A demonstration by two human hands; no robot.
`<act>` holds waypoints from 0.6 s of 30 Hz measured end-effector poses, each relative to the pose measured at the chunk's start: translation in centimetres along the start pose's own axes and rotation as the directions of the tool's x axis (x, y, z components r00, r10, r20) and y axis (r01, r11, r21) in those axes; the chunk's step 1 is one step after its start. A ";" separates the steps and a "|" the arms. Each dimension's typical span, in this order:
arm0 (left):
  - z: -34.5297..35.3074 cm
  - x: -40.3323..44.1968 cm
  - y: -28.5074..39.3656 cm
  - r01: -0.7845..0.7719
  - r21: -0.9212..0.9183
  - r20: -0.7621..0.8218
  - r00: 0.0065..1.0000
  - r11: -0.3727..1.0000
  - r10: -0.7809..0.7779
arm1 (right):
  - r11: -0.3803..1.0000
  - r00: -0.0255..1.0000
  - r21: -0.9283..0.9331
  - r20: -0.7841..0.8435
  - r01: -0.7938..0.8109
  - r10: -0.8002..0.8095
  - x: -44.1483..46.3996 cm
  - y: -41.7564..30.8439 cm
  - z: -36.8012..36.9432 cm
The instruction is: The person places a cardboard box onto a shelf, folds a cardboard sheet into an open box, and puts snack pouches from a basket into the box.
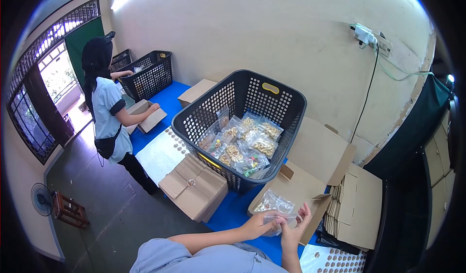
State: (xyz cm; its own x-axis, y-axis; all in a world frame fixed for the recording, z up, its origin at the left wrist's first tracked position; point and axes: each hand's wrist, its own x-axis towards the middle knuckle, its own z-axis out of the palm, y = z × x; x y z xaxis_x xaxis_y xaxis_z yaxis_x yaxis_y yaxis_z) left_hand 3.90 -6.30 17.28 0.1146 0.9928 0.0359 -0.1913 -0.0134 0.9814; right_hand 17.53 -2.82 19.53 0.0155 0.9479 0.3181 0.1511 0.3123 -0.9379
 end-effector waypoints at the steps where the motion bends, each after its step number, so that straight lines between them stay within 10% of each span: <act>1: -0.5 0.2 -0.5 -0.086 0.226 -0.006 0.996 0.970 0.090 | 0.998 0.993 0.063 0.117 -0.010 0.002 0.3 1.0 -0.4; 3: -0.8 0.1 -1.4 -0.157 0.439 0.001 0.985 0.885 0.174 | 0.992 0.971 0.124 0.239 -0.031 0.000 0.0 2.3 -0.9; 9: -1.9 0.0 0.3 -0.031 0.040 0.114 0.993 0.999 0.027 | 0.864 0.897 0.346 0.376 -0.367 0.230 0.8 2.4 -2.5; 18: -1.9 0.5 1.6 -0.179 0.386 0.140 0.981 0.905 0.134 | 0.986 0.993 0.165 0.119 -0.004 -0.016 1.7 2.9 -3.8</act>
State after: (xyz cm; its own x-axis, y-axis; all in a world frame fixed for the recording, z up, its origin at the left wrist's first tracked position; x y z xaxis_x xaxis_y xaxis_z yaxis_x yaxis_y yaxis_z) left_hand 1.83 -5.59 18.46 0.2235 0.9554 0.1931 0.1823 -0.2356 0.9546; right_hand 21.71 -0.56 17.91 -0.1044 0.9437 0.3139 -0.0139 0.3143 -0.9492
